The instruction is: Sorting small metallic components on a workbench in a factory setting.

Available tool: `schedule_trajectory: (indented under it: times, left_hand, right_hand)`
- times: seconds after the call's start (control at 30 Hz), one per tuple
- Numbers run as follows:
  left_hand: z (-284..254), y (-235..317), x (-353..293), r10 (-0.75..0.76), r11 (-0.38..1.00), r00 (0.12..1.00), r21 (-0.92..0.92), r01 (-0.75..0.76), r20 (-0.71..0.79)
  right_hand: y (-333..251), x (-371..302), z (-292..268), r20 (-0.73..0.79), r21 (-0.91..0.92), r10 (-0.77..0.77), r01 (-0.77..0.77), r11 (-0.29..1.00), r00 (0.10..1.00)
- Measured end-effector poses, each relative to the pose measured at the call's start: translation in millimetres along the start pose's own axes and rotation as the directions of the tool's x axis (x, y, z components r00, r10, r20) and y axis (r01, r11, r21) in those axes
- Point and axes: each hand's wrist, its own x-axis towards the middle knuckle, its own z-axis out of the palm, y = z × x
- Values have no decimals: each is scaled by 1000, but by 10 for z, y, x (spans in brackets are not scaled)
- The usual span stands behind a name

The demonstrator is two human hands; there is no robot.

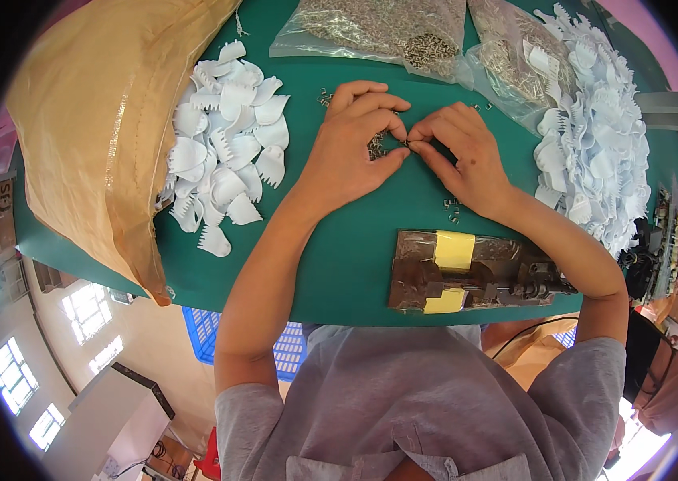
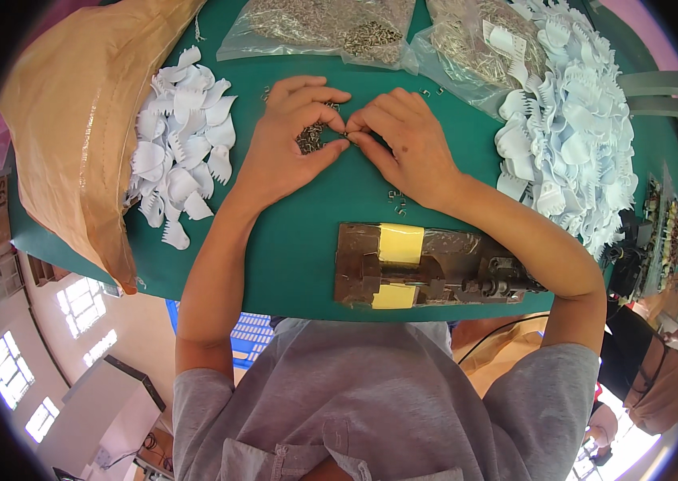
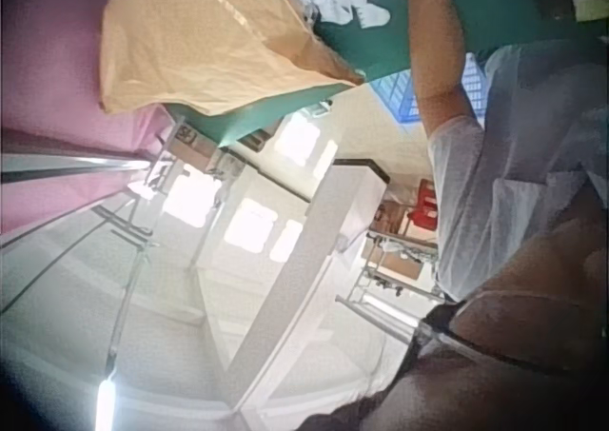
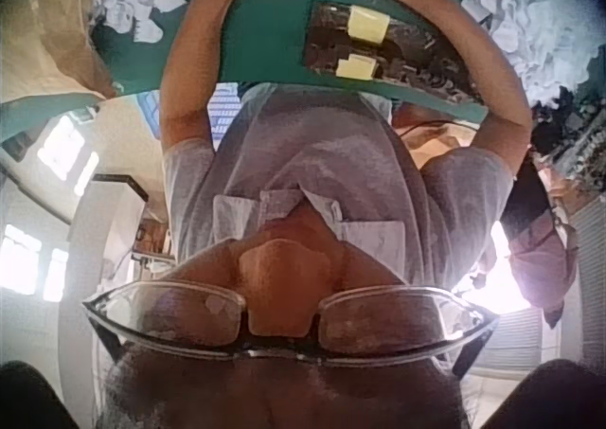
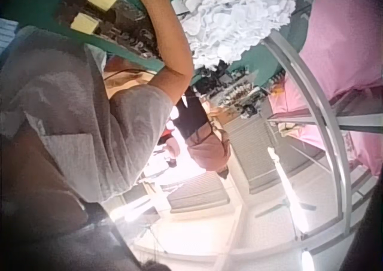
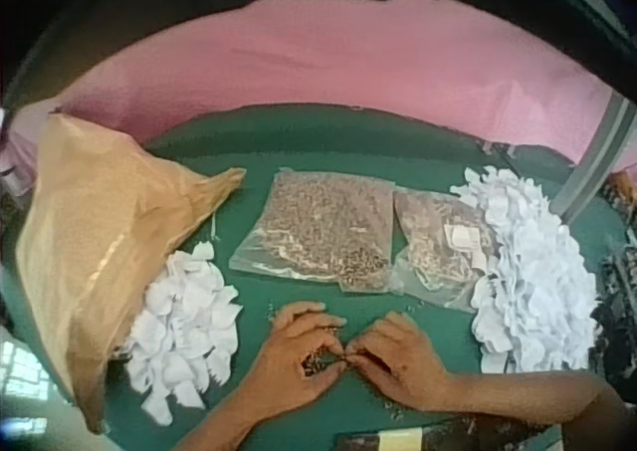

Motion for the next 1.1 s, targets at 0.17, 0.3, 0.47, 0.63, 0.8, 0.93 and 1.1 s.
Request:
schedule_trajectory:
  times: [0.17, 0.3, 0.47, 0.63, 0.8, 0.93, 1.1]
  left_hand:
    - [4, -11, 2, 8, 1000, 1000, 20, -8, -1]
    - [-8, -20, -1, -4, 1000, 1000, 16, 4, -2]
    - [-48, -21, 0, -28, 1000, 1000, -8, 28, 3]
    - [-53, -25, -3, -11, 1000, 1000, -1, 11, -10]
    - [-57, -36, 22, -9, 998, 999, -56, 7, -43]
    - [-65, -48, 19, -8, 998, 999, -57, 6, -43]
    - [-75, -5, 25, -46, 994, 998, -100, 42, -37]
  right_hand:
    - [-30, 7, -35, 35, 65, 79, -82, 995, 996]
    - [-33, 12, -78, 83, 179, 174, -186, 966, 981]
    - [-60, 37, -115, 97, 191, 211, -226, 955, 973]
    - [-8, 42, -153, 87, 144, 183, -194, 970, 979]
    - [-12, 52, -172, 80, 89, 67, -74, 993, 994]
    - [-7, 28, -173, 91, 90, 101, -110, 990, 991]
    - [-14, 13, -187, 66, 92, 97, -103, 990, 993]
